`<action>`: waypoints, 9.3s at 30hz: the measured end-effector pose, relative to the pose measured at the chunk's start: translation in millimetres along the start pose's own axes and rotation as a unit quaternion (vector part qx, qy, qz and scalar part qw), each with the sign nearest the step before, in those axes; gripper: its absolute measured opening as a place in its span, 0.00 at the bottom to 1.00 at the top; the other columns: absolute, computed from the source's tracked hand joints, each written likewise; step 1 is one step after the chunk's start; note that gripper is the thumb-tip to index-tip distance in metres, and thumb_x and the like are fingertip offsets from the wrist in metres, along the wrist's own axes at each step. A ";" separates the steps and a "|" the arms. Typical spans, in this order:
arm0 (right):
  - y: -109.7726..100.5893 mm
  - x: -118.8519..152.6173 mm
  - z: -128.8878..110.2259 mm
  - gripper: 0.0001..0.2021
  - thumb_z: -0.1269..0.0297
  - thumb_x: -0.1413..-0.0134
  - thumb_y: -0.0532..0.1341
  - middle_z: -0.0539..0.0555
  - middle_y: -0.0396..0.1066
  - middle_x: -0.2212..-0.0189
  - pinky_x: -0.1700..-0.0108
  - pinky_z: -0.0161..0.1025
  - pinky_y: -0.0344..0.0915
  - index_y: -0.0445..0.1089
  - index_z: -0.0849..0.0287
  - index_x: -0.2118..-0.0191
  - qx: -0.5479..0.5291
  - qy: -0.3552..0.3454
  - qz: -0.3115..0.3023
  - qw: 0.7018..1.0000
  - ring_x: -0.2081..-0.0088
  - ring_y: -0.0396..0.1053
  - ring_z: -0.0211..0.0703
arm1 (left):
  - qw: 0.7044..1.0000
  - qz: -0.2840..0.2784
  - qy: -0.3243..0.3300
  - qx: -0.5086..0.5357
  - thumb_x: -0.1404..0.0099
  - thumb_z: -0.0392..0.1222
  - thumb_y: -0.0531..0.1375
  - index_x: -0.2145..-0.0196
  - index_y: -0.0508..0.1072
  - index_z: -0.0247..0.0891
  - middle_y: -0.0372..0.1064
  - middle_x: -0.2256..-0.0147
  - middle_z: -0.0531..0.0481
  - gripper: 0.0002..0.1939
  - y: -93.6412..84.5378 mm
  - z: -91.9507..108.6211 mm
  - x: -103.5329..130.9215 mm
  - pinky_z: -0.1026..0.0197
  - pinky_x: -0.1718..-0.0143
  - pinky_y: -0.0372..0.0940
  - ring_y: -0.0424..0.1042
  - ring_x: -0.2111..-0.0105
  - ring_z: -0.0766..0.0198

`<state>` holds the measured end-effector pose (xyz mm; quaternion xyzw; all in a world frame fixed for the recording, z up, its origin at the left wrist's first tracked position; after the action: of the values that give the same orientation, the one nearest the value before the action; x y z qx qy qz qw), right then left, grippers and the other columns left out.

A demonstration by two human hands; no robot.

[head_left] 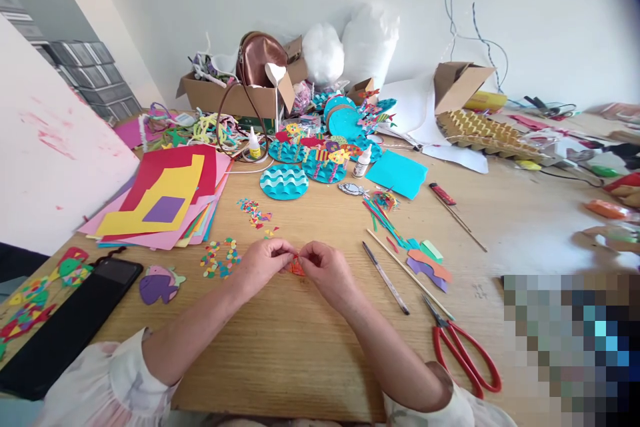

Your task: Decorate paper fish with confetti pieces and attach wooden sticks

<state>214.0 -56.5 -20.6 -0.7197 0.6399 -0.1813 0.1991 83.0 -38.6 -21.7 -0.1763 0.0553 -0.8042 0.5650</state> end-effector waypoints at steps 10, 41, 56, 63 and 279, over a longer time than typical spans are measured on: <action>-10.3 11.7 -9.7 0.06 0.73 0.52 0.54 0.50 0.67 0.77 0.71 0.31 0.58 0.65 0.59 0.75 0.082 -0.112 0.052 0.989 0.74 0.63 0.35 | 0.982 0.027 0.126 -0.135 0.45 0.36 0.57 0.68 0.72 0.36 0.70 0.72 0.53 0.06 -4.5 7.0 6.5 0.66 0.70 0.62 0.68 0.72 0.66; 8.6 31.8 0.3 0.14 0.58 0.62 0.66 0.44 0.63 0.81 0.87 0.24 0.46 0.63 0.61 0.76 -0.495 0.242 -0.150 0.821 0.85 0.58 0.25 | 0.740 0.076 0.521 -0.419 0.35 0.32 0.50 0.63 0.69 0.32 0.66 0.67 0.47 0.09 3.9 30.9 42.4 0.61 0.60 0.64 0.63 0.63 0.63; 1.5 27.3 5.9 0.09 0.60 0.57 0.59 0.42 0.56 0.84 0.82 0.29 0.47 0.61 0.59 0.77 -0.286 0.161 -0.101 0.939 0.84 0.52 0.28 | 0.785 0.101 0.469 -0.392 0.35 0.31 0.50 0.58 0.67 0.35 0.67 0.64 0.47 0.10 -6.3 15.4 37.8 0.58 0.58 0.65 0.66 0.61 0.63; -2.0 24.8 5.6 0.07 0.74 0.55 0.54 0.48 0.63 0.79 0.71 0.32 0.52 0.64 0.59 0.79 0.088 -0.004 -0.026 0.996 0.75 0.58 0.34 | 0.832 0.008 0.412 -0.371 0.36 0.29 0.45 0.61 0.68 0.33 0.69 0.64 0.46 0.14 -1.8 -8.9 33.4 0.60 0.60 0.67 0.67 0.61 0.64; -39.2 29.5 -12.2 0.12 0.70 0.45 0.52 0.53 0.70 0.69 0.67 0.33 0.60 0.73 0.59 0.65 0.258 -0.062 0.014 0.964 0.69 0.68 0.37 | 0.757 -0.034 0.422 -0.498 0.35 0.31 0.49 0.56 0.65 0.30 0.66 0.57 0.43 0.11 5.3 -18.1 47.2 0.56 0.54 0.63 0.64 0.55 0.59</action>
<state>244.4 -82.5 10.3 -0.6445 0.5678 -0.2928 0.4201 67.3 -86.3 -29.7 -0.0773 0.6749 -0.6747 0.2886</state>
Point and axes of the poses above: each hand's wrist, its own x-axis away from the middle knuckle, its own y-axis out of the palm, z = x × y, the point moved 4 cm from there along -x, towards the middle knuckle
